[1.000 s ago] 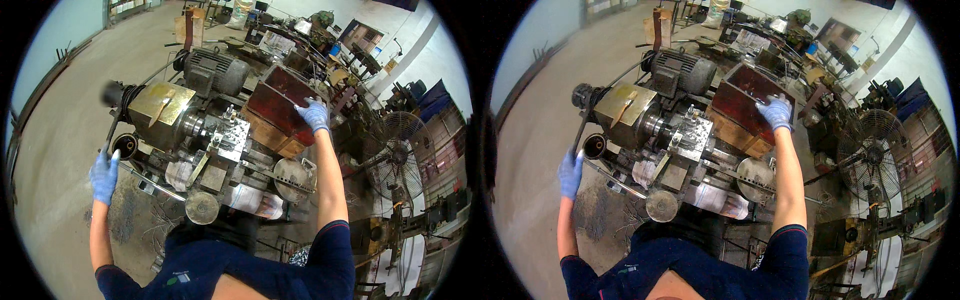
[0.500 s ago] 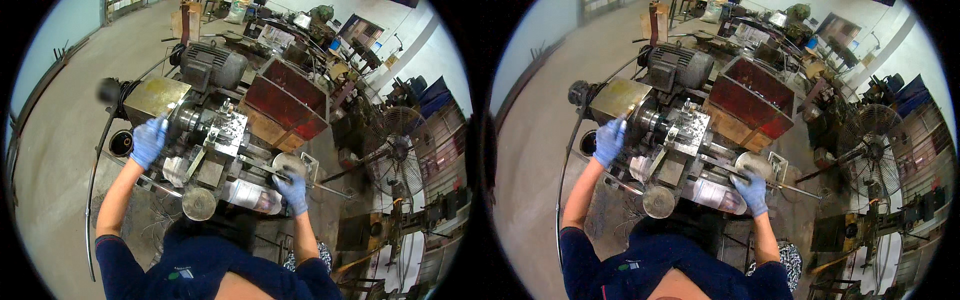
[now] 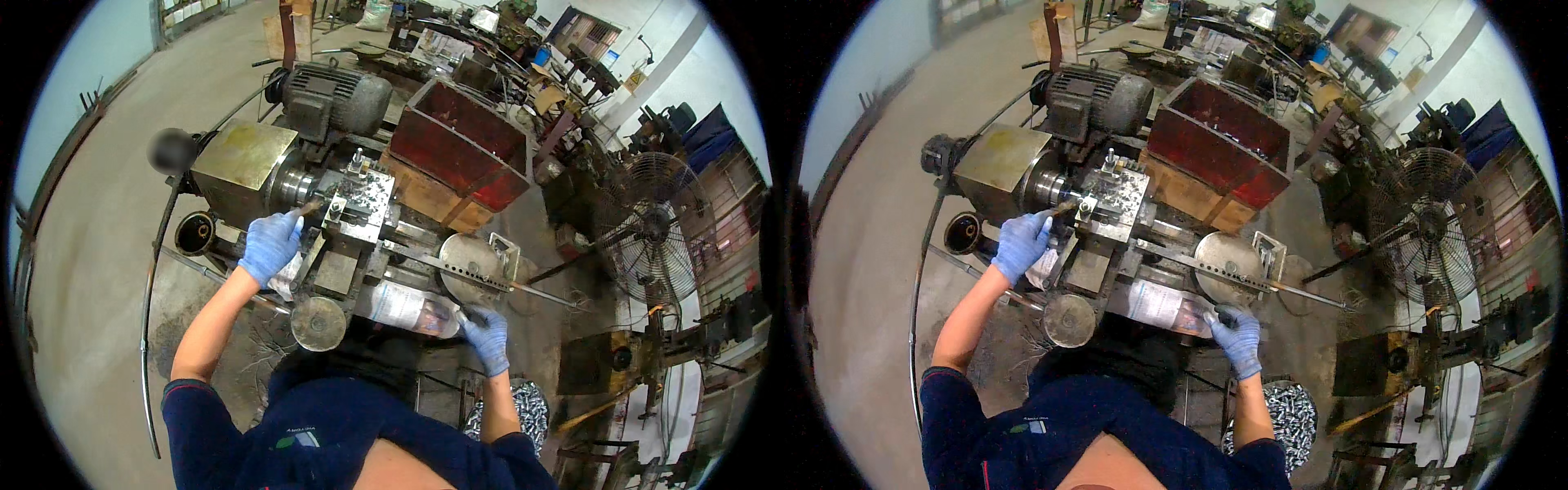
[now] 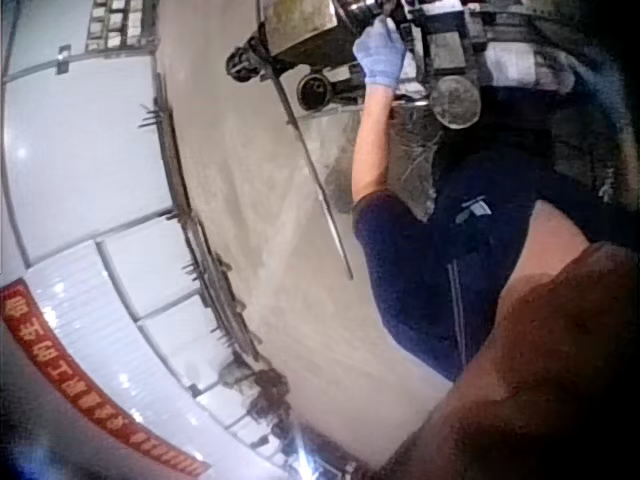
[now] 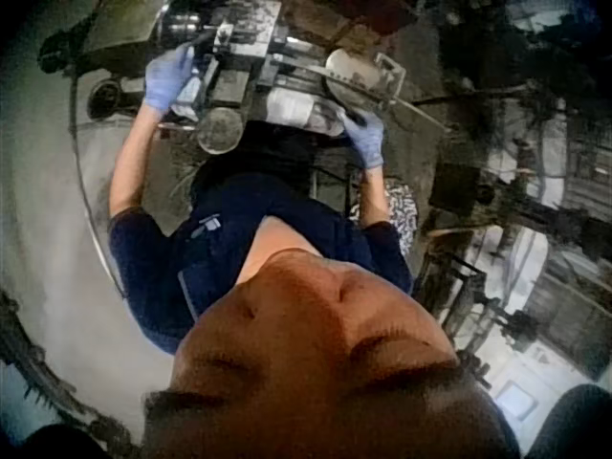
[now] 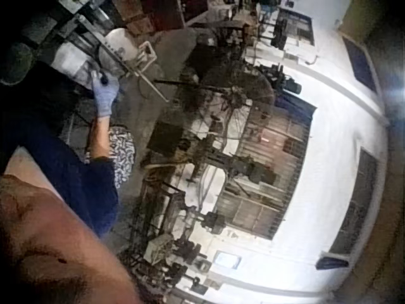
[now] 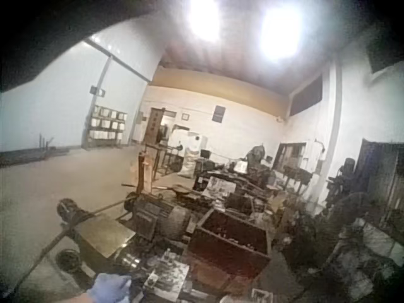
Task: The person operates a manual lathe by rotating handwheels and moving levers to control a cutting tool against a metal workpiece. They also lift a tray of metal shavings and apply a substance from a spray can to the rotating part.
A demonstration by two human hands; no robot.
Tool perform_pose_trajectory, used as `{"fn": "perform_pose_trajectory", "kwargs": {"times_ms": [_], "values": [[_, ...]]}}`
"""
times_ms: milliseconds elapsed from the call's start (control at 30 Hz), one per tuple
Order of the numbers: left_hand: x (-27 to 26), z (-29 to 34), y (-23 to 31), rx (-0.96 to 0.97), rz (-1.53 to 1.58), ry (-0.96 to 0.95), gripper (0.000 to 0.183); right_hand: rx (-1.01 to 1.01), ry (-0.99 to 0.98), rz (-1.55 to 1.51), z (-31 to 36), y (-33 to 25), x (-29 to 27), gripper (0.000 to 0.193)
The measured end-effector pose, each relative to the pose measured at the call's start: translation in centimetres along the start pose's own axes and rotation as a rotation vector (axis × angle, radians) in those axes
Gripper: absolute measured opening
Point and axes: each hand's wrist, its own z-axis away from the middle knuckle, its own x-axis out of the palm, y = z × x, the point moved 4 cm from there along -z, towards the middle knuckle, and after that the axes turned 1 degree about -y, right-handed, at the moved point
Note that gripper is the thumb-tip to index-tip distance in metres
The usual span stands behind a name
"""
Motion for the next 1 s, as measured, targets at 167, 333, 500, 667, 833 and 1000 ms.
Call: {"fn": "perform_pose_trajectory", "kwargs": {"times_ms": [167,333,500,667,833,1000], "values": [[-8.4,-1.2,-0.1,0.042,0.057,0.412,0.017,0.12,0.053,-0.059,1.4,1.6,-2.1,0.028],[-7.6,-3.2,-5.5,-0.108,-0.11,0.152,0.026,0.176,0.195,0.09,3.8,5.6,-6.4,0.033],[-6.6,-2.1,-9.2,-0.234,0.231,-0.115,0.042,0.398,0.361,0.402,8.4,9.7,-12.6,0.047],[-7.0,-1.8,-9.6,-0.197,0.109,0.027,0.049,0.835,0.437,0.335,19.0,21.7,-18.3,0.058],[-8.7,0.2,-14.3,-0.38,0.235,-0.017,0.046,1.063,0.075,0.599,23.4,23.6,-16.5,0.06],[-10.7,1.4,-15.5,-0.41,0.22,-0.034,0.044,0.827,-0.136,0.821,18.7,24.6,-12.5,0.058]]}}
